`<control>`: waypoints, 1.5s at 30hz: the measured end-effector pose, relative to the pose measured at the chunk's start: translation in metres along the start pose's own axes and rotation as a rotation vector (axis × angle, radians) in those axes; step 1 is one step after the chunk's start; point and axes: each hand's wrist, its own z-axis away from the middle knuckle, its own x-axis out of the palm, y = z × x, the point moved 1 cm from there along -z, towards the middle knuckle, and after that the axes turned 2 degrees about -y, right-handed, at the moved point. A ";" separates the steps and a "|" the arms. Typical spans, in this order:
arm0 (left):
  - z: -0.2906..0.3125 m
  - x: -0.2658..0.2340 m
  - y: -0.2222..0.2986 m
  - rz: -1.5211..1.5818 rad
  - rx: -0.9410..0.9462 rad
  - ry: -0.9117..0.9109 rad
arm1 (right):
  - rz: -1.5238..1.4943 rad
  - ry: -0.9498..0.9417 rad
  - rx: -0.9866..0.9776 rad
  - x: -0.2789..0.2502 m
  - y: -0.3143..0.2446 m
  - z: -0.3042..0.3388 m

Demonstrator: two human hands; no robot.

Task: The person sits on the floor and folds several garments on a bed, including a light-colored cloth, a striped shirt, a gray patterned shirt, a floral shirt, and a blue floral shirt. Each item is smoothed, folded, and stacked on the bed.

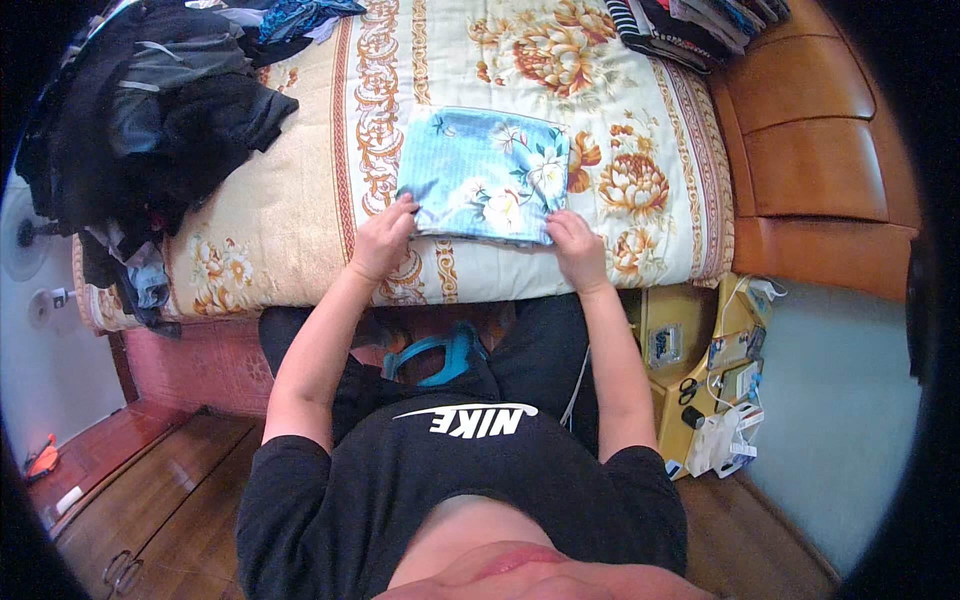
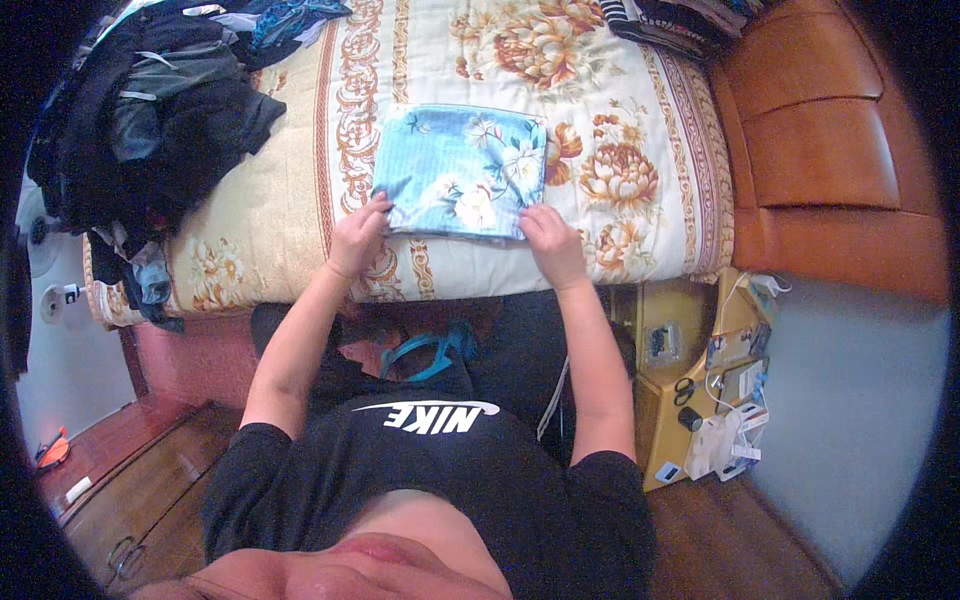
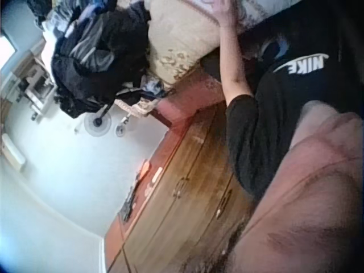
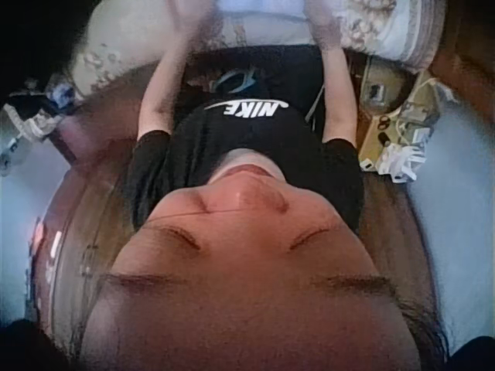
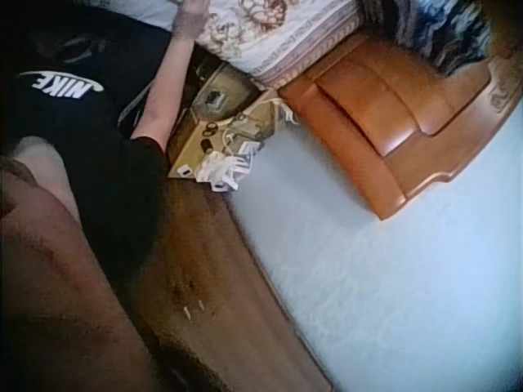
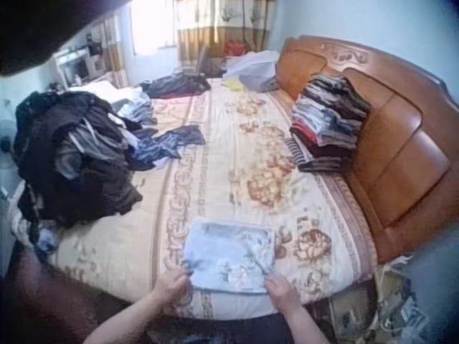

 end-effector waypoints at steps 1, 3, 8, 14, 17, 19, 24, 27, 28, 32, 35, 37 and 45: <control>0.007 -0.002 0.004 0.003 0.030 -0.028 | -0.026 -0.064 0.072 0.004 -0.004 0.011; 0.017 -0.007 0.008 0.004 0.092 -0.082 | -0.108 -0.035 0.115 0.000 -0.007 0.025; -0.007 0.001 0.001 0.043 -0.113 0.141 | -0.038 0.087 0.312 -0.006 0.002 -0.011; -0.081 0.055 0.023 -0.253 -0.543 -0.183 | 0.168 -0.216 0.576 0.079 -0.036 -0.084; -0.062 0.061 0.012 -0.255 -0.537 -0.205 | 0.198 -0.255 0.598 0.094 -0.034 -0.072; -0.049 0.057 0.006 -0.218 -0.551 -0.191 | 0.257 -0.266 0.594 0.087 -0.036 -0.063; -0.016 0.039 0.000 -0.116 -0.533 -0.150 | 0.214 -0.257 0.759 0.061 -0.027 -0.030; 0.015 0.037 0.016 0.408 -0.678 0.157 | -0.081 0.027 0.736 0.058 -0.021 -0.006; 0.024 0.042 0.025 0.707 -0.801 0.447 | -0.034 0.023 0.776 0.053 -0.029 -0.009; 0.012 0.040 0.054 1.627 -1.342 0.776 | -0.216 0.043 0.975 0.054 -0.008 -0.005; 0.001 0.056 0.067 1.961 -1.540 0.733 | -0.667 -0.130 1.221 0.054 0.014 -0.010; -0.011 0.061 0.084 2.099 -1.591 0.626 | -1.015 -0.224 1.258 0.047 0.015 -0.015; -0.048 0.068 0.135 1.821 -1.472 0.566 | -1.662 -0.098 1.078 0.019 -0.013 -0.016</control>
